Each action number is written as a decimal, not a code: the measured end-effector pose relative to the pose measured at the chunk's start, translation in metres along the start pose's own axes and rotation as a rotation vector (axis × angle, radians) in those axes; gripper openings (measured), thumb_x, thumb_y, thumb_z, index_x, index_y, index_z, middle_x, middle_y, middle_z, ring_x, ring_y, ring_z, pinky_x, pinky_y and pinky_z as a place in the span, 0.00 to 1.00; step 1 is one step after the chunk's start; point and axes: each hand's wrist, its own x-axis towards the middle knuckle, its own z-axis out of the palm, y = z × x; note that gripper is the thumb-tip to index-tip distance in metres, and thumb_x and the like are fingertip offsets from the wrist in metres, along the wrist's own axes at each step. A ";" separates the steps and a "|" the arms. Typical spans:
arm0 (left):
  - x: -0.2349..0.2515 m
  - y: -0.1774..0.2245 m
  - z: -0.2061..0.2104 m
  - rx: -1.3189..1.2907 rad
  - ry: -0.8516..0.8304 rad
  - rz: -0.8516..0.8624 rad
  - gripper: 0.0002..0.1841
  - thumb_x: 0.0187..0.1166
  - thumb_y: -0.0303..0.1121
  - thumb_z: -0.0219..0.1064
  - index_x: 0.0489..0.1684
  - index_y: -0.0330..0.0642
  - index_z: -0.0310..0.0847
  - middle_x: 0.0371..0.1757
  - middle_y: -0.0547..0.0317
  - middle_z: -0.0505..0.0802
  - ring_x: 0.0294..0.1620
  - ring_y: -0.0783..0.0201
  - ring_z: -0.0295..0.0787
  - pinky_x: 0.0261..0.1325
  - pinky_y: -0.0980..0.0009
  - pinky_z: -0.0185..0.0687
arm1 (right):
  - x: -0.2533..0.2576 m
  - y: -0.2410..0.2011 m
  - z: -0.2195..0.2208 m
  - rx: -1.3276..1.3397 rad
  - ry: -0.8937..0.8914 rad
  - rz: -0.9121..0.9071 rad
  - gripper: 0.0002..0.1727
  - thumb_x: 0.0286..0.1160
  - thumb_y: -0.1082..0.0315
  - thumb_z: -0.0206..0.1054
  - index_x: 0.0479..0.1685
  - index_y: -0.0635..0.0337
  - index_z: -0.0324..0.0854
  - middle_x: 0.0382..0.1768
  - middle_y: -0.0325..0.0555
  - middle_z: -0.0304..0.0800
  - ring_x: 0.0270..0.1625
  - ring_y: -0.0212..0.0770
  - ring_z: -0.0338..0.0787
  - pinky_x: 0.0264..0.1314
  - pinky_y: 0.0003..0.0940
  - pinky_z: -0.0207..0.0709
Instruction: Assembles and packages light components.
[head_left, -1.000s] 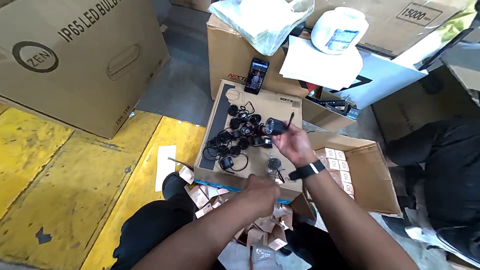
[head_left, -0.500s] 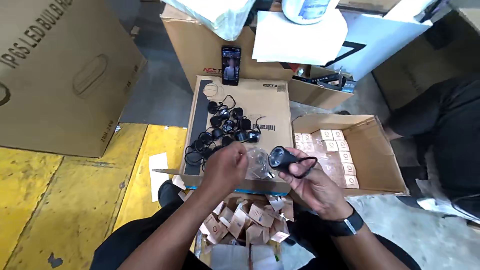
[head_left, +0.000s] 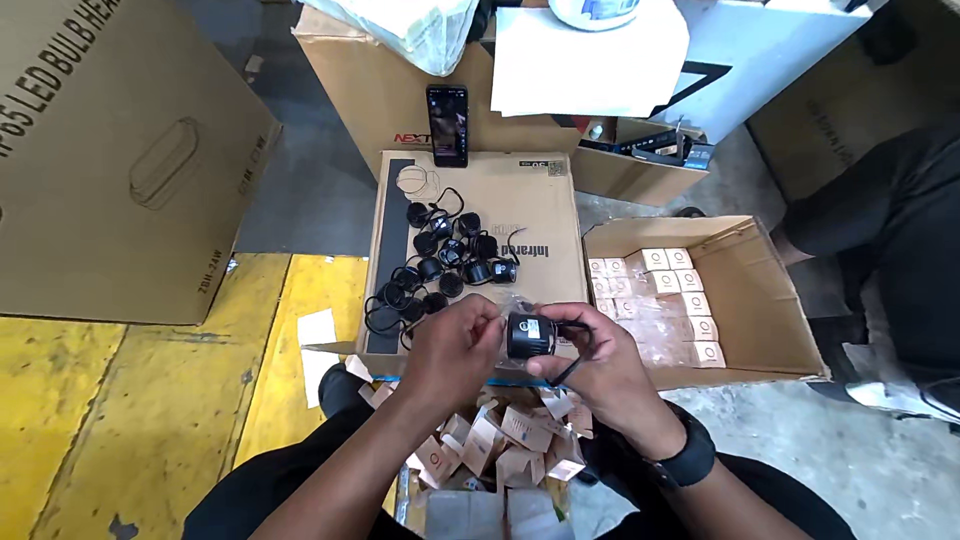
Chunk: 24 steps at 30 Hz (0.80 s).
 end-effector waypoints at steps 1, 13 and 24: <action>-0.001 0.000 0.000 -0.024 -0.018 -0.003 0.08 0.83 0.40 0.65 0.44 0.49 0.88 0.27 0.72 0.88 0.25 0.77 0.83 0.31 0.77 0.81 | 0.000 0.000 0.003 -0.010 -0.002 0.015 0.31 0.51 0.70 0.88 0.59 0.66 0.84 0.51 0.51 0.93 0.50 0.46 0.93 0.55 0.39 0.91; -0.010 -0.002 0.013 0.113 -0.031 0.134 0.11 0.84 0.40 0.61 0.43 0.48 0.89 0.34 0.68 0.91 0.34 0.73 0.87 0.41 0.70 0.86 | -0.006 0.005 0.013 -0.305 0.030 0.114 0.30 0.54 0.64 0.87 0.62 0.59 0.85 0.56 0.44 0.87 0.38 0.34 0.91 0.41 0.29 0.92; -0.015 -0.001 0.023 0.192 -0.154 0.241 0.12 0.85 0.41 0.60 0.46 0.49 0.91 0.40 0.66 0.93 0.43 0.71 0.89 0.51 0.68 0.86 | -0.008 0.017 0.013 -0.384 -0.027 -0.005 0.04 0.73 0.70 0.71 0.41 0.58 0.90 0.40 0.39 0.89 0.39 0.29 0.88 0.44 0.24 0.86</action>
